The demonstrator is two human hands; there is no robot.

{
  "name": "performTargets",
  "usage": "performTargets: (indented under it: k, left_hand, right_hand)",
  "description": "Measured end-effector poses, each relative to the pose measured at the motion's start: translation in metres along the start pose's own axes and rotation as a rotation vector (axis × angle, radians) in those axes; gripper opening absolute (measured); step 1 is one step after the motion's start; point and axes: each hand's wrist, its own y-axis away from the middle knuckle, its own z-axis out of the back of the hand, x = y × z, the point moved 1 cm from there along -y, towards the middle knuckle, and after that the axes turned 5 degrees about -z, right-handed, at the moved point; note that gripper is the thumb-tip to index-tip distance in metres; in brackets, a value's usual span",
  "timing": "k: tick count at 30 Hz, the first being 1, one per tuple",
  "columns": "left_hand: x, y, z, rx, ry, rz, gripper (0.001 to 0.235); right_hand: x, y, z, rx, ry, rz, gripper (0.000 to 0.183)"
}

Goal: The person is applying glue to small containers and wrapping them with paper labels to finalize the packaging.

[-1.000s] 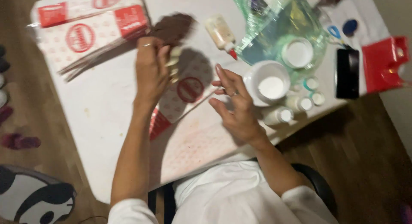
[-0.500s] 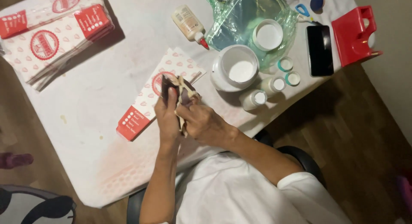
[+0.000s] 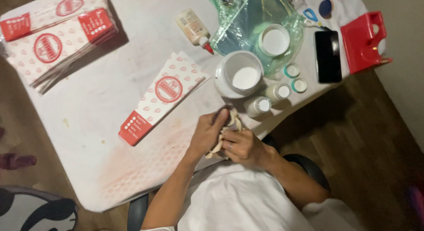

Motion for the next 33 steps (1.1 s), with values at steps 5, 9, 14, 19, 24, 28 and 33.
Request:
performTargets:
  k: [5,9,14,19,24,28,33]
  left_hand:
    - [0.002,-0.001,0.008,0.038,-0.087,-0.016,0.060]
    - [0.006,-0.005,0.028,-0.117,-0.698,-0.326,0.064]
    - [0.008,-0.012,0.032,-0.195,-1.085,-0.436,0.048]
    - [-0.015,-0.011,0.039,-0.484,-1.179,-0.767,0.043]
    - [-0.023,-0.028,0.037,-0.213,-0.429,-0.651,0.088]
    - [-0.044,-0.044,0.022,-0.124,-0.334,-0.625,0.095]
    - [-0.039,-0.068,0.007,-0.110,-0.172,-0.630,0.106]
  right_hand:
    - [0.013,-0.023,0.053,0.072,-0.318,-0.118,0.007]
    - [-0.026,-0.007,0.117,-0.089,0.058,-0.285,0.005]
    - [-0.117,-0.025,0.154,-0.222,0.175,-0.535,0.042]
    - [-0.183,-0.051,0.138,-0.042,0.215,-0.478,0.073]
    - [-0.209,-0.075,0.116,0.408,0.408,-0.888,0.101]
    - [-0.211,-0.077,0.117,0.320,0.395,-0.874,0.095]
    - [-0.157,-0.094,0.123,-0.301,-0.456,-0.617,0.077]
